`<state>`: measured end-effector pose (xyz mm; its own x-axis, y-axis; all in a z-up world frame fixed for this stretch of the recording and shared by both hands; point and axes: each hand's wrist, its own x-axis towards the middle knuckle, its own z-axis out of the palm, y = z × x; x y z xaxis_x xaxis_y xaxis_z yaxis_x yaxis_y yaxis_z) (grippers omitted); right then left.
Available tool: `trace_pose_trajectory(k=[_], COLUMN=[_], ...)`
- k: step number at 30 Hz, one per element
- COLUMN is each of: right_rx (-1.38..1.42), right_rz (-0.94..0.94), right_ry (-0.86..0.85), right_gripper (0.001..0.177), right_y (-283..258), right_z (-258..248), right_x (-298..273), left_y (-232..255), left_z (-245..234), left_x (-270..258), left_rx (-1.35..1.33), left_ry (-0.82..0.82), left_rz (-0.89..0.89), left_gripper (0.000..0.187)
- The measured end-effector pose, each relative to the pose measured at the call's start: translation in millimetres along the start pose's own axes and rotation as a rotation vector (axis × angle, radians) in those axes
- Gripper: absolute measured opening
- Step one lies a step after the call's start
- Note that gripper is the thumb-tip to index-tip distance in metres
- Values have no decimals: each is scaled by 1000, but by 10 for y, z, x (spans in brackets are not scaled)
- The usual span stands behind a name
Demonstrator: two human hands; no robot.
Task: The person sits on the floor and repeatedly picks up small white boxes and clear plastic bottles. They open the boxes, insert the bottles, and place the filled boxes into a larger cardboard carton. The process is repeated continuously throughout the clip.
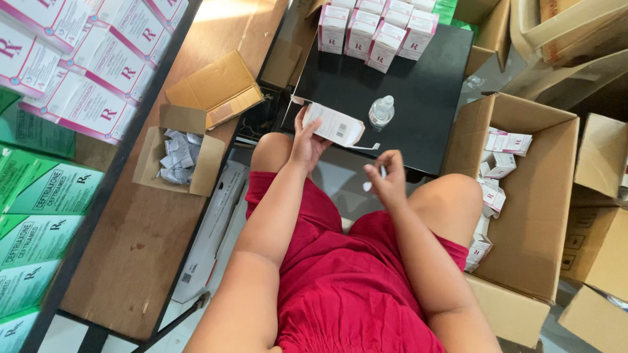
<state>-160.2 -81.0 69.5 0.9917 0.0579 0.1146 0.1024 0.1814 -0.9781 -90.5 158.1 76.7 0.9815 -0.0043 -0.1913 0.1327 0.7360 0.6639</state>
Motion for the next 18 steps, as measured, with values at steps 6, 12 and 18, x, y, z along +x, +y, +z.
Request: trace_pose_trajectory(k=[6, 12, 18], right_rx=[-168, -450, -441], right_rz=[-237, -391, -337], right_ry=[127, 83, 95], right_gripper=[37, 30, 23], right_y=[-142, -313, -350], right_z=[179, 126, 144], right_x=[40, -19, -77], left_y=[-21, 82, 87], left_z=[132, 188, 129], left_x=[-175, -237, -225], left_rx=[152, 38, 73], left_ry=[-239, -198, -233], left_rz=[-159, -164, -159], left_gripper=[78, 76, 77])
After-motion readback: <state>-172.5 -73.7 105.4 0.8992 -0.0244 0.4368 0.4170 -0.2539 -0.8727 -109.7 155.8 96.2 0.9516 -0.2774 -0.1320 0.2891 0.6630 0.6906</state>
